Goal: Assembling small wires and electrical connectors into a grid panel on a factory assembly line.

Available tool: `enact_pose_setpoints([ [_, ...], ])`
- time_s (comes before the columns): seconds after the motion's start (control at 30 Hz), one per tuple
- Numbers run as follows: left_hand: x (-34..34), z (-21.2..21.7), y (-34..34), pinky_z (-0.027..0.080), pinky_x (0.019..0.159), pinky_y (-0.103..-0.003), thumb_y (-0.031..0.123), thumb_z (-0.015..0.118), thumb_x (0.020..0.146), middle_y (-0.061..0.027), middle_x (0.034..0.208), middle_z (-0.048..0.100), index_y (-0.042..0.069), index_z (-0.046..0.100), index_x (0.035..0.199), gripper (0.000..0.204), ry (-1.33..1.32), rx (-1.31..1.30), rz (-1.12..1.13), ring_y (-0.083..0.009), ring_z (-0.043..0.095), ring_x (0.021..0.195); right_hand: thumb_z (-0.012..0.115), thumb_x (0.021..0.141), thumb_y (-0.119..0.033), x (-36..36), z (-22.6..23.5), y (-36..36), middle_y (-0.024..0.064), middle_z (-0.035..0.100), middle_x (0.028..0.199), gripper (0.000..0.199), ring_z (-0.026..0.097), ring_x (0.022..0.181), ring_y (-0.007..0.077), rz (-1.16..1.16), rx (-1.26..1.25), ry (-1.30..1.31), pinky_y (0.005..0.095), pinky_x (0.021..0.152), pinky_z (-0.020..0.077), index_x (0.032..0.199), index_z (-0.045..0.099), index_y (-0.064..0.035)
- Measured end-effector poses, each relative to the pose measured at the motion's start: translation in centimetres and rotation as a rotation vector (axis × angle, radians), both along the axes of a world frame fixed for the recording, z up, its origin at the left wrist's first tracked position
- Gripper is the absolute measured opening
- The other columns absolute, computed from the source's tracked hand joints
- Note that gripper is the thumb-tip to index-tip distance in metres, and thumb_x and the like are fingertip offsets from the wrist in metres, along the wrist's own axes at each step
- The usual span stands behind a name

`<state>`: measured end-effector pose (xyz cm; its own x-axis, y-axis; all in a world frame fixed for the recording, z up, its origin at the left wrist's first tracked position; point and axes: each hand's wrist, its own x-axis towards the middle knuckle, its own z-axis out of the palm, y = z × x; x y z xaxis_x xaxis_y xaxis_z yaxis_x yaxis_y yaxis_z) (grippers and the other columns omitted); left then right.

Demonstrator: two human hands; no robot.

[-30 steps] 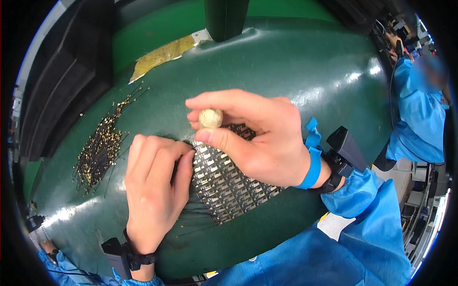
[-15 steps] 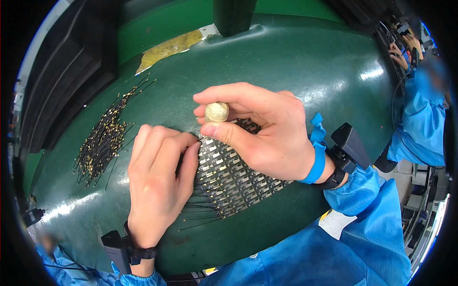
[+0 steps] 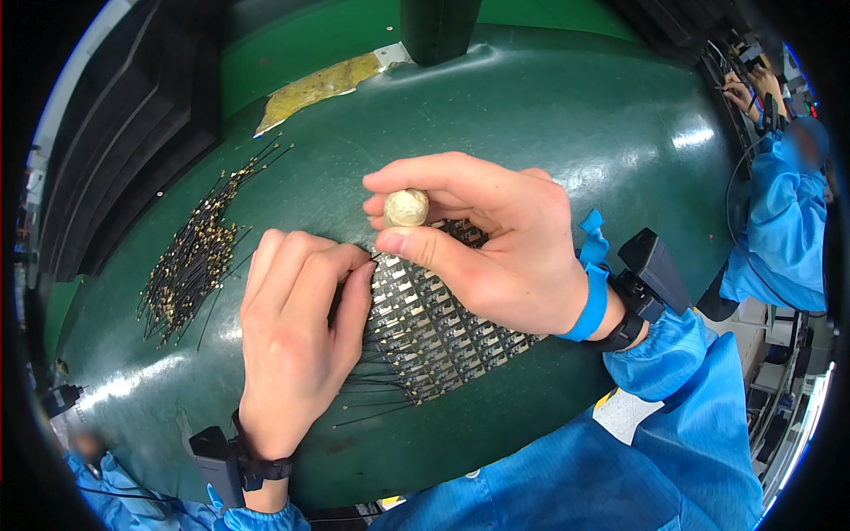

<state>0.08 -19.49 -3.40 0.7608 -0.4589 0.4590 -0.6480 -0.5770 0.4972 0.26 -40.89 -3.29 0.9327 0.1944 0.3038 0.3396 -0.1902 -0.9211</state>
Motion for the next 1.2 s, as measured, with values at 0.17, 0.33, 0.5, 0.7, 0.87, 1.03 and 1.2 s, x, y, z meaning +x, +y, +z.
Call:
enact_pose_setpoints([
  [0.17,0.0,0.1,-0.1,0.050,0.074,-0.042,-0.007,0.082,0.083,-0.0106,0.092,0.066,0.002,0.072,0.098,0.020,-0.001,-0.008,0.000,-0.0317,0.061,0.085,0.078,0.093,0.003,0.3,-1.0,0.3,0.0160,0.079,0.095,0.026,0.084,0.090,0.0253,-0.040,0.070,-0.124,0.0320,0.074,0.0644,0.119,0.073,0.0013],
  [0.33,-0.1,-0.1,0.0,0.049,0.073,-0.042,-0.007,0.082,0.083,-0.0109,0.091,0.065,0.002,0.072,0.098,0.020,-0.009,-0.018,-0.008,-0.0317,0.061,0.083,0.077,0.093,0.003,0.3,-1.0,0.5,0.0159,0.079,0.094,0.026,0.083,0.090,0.0246,-0.029,0.062,-0.128,0.0320,0.075,0.0643,0.119,0.073,0.0012],
  [0.5,0.0,-0.2,0.0,0.048,0.072,-0.042,-0.008,0.081,0.082,-0.0112,0.091,0.065,0.001,0.071,0.098,0.021,-0.017,-0.023,-0.014,-0.0319,0.060,0.083,0.078,0.091,0.003,0.3,-0.9,0.2,0.0161,0.076,0.091,0.028,0.079,0.080,0.0295,-0.030,-0.054,-0.214,0.0348,0.068,0.0608,0.118,0.073,0.0001],
  [0.7,0.2,-0.3,0.0,0.048,0.072,-0.043,-0.008,0.081,0.081,-0.0114,0.090,0.064,0.002,0.071,0.098,0.022,-0.043,-0.024,-0.021,-0.0324,0.059,0.082,0.082,0.086,0.005,0.2,-0.6,0.9,0.0148,0.076,0.090,0.029,0.076,0.078,0.0282,-0.025,-0.243,-0.393,0.0371,0.066,0.0594,0.113,0.074,-0.0006],
  [0.87,0.3,-0.5,0.1,0.048,0.074,-0.043,-0.006,0.080,0.083,-0.0111,0.092,0.064,0.002,0.070,0.099,0.021,-0.066,-0.030,-0.017,-0.0327,0.060,0.084,0.078,0.086,0.005,0.4,-0.1,0.3,0.0148,0.070,0.088,0.029,0.070,0.075,0.0330,0.008,-0.259,-0.465,0.0389,0.061,0.0559,0.113,0.071,-0.0013],
  [1.03,0.0,-0.6,0.4,0.048,0.076,-0.044,-0.003,0.080,0.086,-0.0100,0.092,0.063,0.004,0.069,0.098,0.018,-0.026,-0.005,0.013,-0.0323,0.060,0.086,0.079,0.095,0.006,0.1,-0.9,1.1,0.0075,0.078,0.099,0.031,0.074,0.087,0.0103,-0.085,0.331,0.165,0.0281,0.073,0.0588,0.125,0.072,0.0081],
  [1.2,0.0,-0.3,0.9,0.048,0.078,-0.043,-0.003,0.080,0.086,-0.0096,0.091,0.064,0.005,0.069,0.095,0.017,-0.046,0.009,0.126,-0.0315,0.061,0.088,0.080,0.096,0.005,-0.3,0.2,0.7,0.0092,0.079,0.107,0.030,0.074,0.102,0.0107,-0.054,0.276,0.290,0.0265,0.089,0.0621,0.126,0.074,0.0074],
])
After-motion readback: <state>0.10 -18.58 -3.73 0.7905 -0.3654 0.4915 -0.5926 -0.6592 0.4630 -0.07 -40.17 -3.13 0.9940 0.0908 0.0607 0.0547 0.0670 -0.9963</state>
